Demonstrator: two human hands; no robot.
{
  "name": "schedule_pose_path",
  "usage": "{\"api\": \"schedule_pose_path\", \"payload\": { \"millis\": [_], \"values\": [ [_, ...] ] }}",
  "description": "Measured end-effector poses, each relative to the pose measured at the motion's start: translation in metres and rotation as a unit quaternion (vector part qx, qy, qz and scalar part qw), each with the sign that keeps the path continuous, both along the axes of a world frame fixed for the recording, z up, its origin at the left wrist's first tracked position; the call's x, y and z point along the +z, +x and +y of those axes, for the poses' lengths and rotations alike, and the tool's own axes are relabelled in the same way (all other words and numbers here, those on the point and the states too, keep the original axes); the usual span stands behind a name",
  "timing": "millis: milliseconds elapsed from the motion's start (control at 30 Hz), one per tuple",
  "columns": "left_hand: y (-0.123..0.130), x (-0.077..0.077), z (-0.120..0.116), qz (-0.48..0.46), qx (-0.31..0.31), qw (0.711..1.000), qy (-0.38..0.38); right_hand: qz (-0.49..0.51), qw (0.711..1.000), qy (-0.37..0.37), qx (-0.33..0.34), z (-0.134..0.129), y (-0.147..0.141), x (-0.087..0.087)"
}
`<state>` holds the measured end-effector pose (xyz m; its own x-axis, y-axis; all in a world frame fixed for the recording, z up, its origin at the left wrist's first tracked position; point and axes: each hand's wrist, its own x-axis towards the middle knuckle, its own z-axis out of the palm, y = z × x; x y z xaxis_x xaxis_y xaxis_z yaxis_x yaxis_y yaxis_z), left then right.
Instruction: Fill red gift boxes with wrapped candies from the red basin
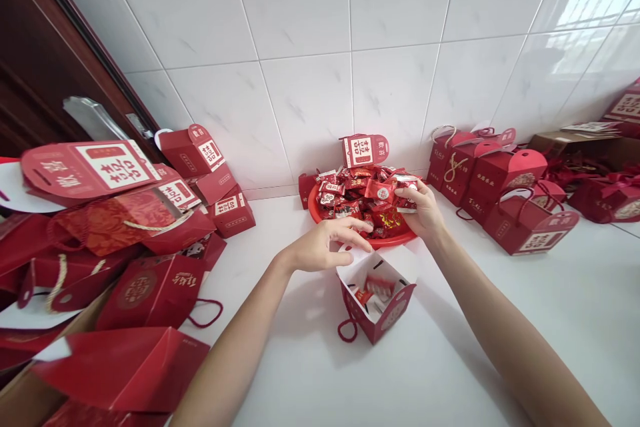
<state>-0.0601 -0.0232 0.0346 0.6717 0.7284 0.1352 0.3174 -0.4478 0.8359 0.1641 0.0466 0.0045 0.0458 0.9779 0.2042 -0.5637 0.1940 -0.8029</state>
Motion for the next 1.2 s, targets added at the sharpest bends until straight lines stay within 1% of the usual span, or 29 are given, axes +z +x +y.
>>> {"api": "schedule_pose_path", "payload": {
  "millis": [100,200,300,367,400,433,467,500,533,567,600,633,667,700,800,867,933,967,1033,1133,1200],
  "values": [
    [-0.001,0.01,-0.011,0.119,0.057,0.99,0.047,-0.031,0.999,0.005,0.018,-0.002,0.0,0.0],
    [-0.002,0.014,-0.022,0.23,0.095,0.967,0.044,-0.066,0.996,0.018,0.064,-0.003,0.001,0.0],
    [-0.005,0.017,-0.03,0.295,0.11,0.949,0.018,-0.109,0.986,0.046,0.116,-0.007,0.005,0.006],
    [-0.006,0.02,-0.032,0.32,0.088,0.943,-0.009,-0.169,0.968,0.08,0.166,-0.012,0.009,0.015],
    [-0.006,0.022,-0.032,0.327,0.067,0.942,-0.022,-0.215,0.95,0.102,0.202,-0.015,0.011,0.02],
    [-0.005,0.024,-0.032,0.334,0.045,0.941,-0.031,-0.27,0.924,0.128,0.24,-0.019,0.014,0.026],
    [-0.005,0.026,-0.031,0.343,0.027,0.938,-0.034,-0.335,0.888,0.156,0.274,-0.024,0.015,0.032],
    [-0.004,0.027,-0.031,0.353,0.016,0.935,-0.032,-0.403,0.847,0.185,0.293,-0.03,0.016,0.038],
    [-0.003,0.029,-0.031,0.363,0.014,0.931,-0.027,-0.467,0.806,0.215,0.292,-0.035,0.016,0.044],
    [-0.002,0.03,-0.031,0.371,0.016,0.928,-0.023,-0.523,0.77,0.24,0.276,-0.041,0.016,0.048],
    [-0.002,0.03,-0.032,0.377,0.02,0.926,-0.021,-0.564,0.742,0.259,0.251,-0.046,0.015,0.053],
    [-0.002,0.031,-0.033,0.38,0.022,0.924,-0.021,-0.59,0.725,0.273,0.23,-0.052,0.014,0.056],
    [-0.001,0.032,-0.034,0.383,0.023,0.923,-0.023,-0.599,0.717,0.281,0.217,-0.057,0.013,0.06],
    [-0.001,0.033,-0.036,0.387,0.024,0.922,-0.023,-0.598,0.717,0.286,0.216,-0.062,0.012,0.063],
    [0.0,0.035,-0.043,0.388,0.019,0.922,-0.01,-0.558,0.739,0.302,0.227,-0.074,0.011,0.071],
    [0.001,0.036,-0.047,0.37,0.012,0.929,0.009,-0.533,0.752,0.315,0.226,-0.079,0.012,0.075],
    [0.002,0.037,-0.049,0.348,0.008,0.937,0.028,-0.524,0.753,0.328,0.225,-0.083,0.013,0.077],
    [0.002,0.038,-0.05,0.339,0.008,0.94,0.035,-0.529,0.749,0.331,0.225,-0.084,0.012,0.077],
    [0.003,0.038,-0.05,0.33,0.014,0.943,0.042,-0.558,0.729,0.322,0.23,-0.087,0.01,0.076],
    [0.003,0.037,-0.048,0.325,0.024,0.945,0.038,-0.615,0.685,0.297,0.253,-0.091,0.005,0.071],
    [0.002,0.037,-0.047,0.321,0.024,0.946,0.035,-0.625,0.664,0.302,0.277,-0.093,0.003,0.069]
  ]
}}
